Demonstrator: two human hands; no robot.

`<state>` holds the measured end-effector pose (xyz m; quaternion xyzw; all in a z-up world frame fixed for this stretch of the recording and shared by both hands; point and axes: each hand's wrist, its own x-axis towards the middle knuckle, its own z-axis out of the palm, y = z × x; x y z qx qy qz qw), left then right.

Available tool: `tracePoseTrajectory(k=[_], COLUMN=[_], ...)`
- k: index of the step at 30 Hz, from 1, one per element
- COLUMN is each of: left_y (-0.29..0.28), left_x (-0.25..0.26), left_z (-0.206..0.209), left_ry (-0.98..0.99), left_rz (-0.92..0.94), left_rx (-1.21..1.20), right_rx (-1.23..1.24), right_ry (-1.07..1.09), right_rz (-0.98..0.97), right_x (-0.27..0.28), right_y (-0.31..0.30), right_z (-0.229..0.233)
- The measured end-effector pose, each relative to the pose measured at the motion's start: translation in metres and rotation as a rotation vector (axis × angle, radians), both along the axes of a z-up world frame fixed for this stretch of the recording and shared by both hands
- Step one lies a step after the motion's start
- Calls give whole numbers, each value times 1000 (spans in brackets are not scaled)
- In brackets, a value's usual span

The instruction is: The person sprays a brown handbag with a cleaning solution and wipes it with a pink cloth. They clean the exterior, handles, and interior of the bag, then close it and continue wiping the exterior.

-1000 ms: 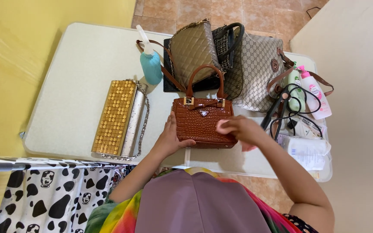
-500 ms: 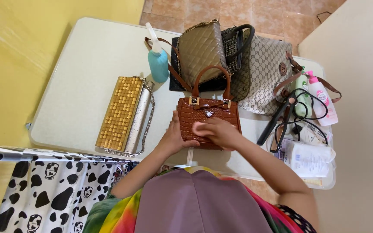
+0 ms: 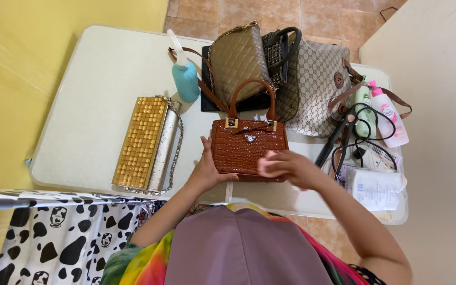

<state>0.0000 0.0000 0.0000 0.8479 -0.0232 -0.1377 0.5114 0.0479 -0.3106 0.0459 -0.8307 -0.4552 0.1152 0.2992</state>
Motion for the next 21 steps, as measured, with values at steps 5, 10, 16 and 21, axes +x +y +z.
tracePoseTrajectory(k=[5, 10, 16, 21], left_y=[1, -1, -2, -3], left_x=[7, 3, 3, 2], left_z=[-6, -3, -28, -32], left_ry=[-1, -7, -58, -73], left_rz=[-20, -14, 33, 60], left_rx=[-6, -8, -71, -107], right_rx=[7, 55, 114, 103], right_ry=[52, -48, -283, -493], right_rz=[-220, -173, 38, 24], right_x=[4, -9, -2, -5], right_y=[-92, -18, 90, 122], right_z=[-55, -29, -45, -86])
